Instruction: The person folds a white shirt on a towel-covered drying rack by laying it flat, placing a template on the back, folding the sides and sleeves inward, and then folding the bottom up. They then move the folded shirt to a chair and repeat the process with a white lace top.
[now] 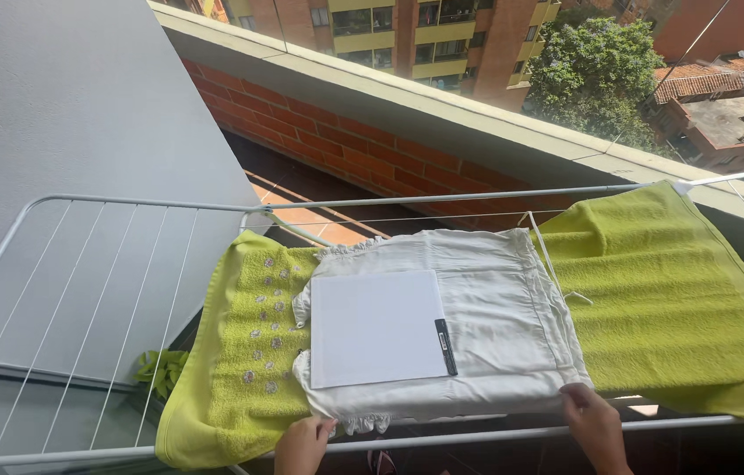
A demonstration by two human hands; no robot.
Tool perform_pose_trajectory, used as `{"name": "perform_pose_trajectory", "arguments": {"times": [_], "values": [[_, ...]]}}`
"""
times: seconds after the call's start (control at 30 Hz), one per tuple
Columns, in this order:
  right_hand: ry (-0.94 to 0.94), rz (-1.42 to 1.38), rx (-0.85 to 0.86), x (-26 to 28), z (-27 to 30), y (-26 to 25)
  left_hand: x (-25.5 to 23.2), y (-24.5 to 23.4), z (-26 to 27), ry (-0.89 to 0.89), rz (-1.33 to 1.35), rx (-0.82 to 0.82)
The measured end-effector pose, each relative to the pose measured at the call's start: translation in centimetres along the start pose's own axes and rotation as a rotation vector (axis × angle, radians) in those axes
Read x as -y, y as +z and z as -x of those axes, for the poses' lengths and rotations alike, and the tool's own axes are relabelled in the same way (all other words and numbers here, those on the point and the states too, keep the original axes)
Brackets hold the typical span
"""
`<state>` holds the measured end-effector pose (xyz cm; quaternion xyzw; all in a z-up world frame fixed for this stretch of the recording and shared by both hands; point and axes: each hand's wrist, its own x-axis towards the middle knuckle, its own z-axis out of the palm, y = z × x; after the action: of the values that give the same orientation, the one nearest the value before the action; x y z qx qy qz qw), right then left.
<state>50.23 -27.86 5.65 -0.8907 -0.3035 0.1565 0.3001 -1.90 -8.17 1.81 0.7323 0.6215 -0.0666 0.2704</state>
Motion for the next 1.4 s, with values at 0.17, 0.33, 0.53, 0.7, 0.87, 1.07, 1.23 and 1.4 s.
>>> {"name": "perform_pose_trajectory", "arguments": {"times": [0.17, 0.33, 0.53, 0.7, 0.87, 1.07, 1.23, 1.4], "values": [[0.079, 0.106, 0.019, -3.5, -1.2, -2.5, 0.2, 2.2, 1.2, -0.044, -0.048, -0.236], [0.124, 0.164, 0.189, -4.9, -5.0, -1.6, -0.8, 0.9, 1.8, -0.106, 0.161, -0.268], [0.197, -0.086, 0.46, -2.5, -5.5, -2.8, -3.5, -1.5, 2.8, -0.031, 0.556, -0.217], [0.105, -0.41, 0.564, -7.3, -8.1, -1.1, -4.4, -2.8, 3.5, -0.046, 0.63, -0.164], [0.073, -0.418, 0.599, -6.6, -7.9, -2.9, -4.4, -4.0, 4.5, 0.032, 0.846, -0.164], [0.219, -0.841, 0.699, -1.2, -7.5, -6.3, -6.1, -6.8, 4.1, -0.105, 1.433, -0.094], [0.552, -1.375, 0.418, -1.3, -13.6, -0.4, -7.7, -7.6, -1.8, 0.026, 2.052, -0.133], [0.551, -1.42, 0.358, 1.8, -11.7, 0.0, -11.3, -9.8, -1.0, -0.095, 1.7, -0.253]]}}
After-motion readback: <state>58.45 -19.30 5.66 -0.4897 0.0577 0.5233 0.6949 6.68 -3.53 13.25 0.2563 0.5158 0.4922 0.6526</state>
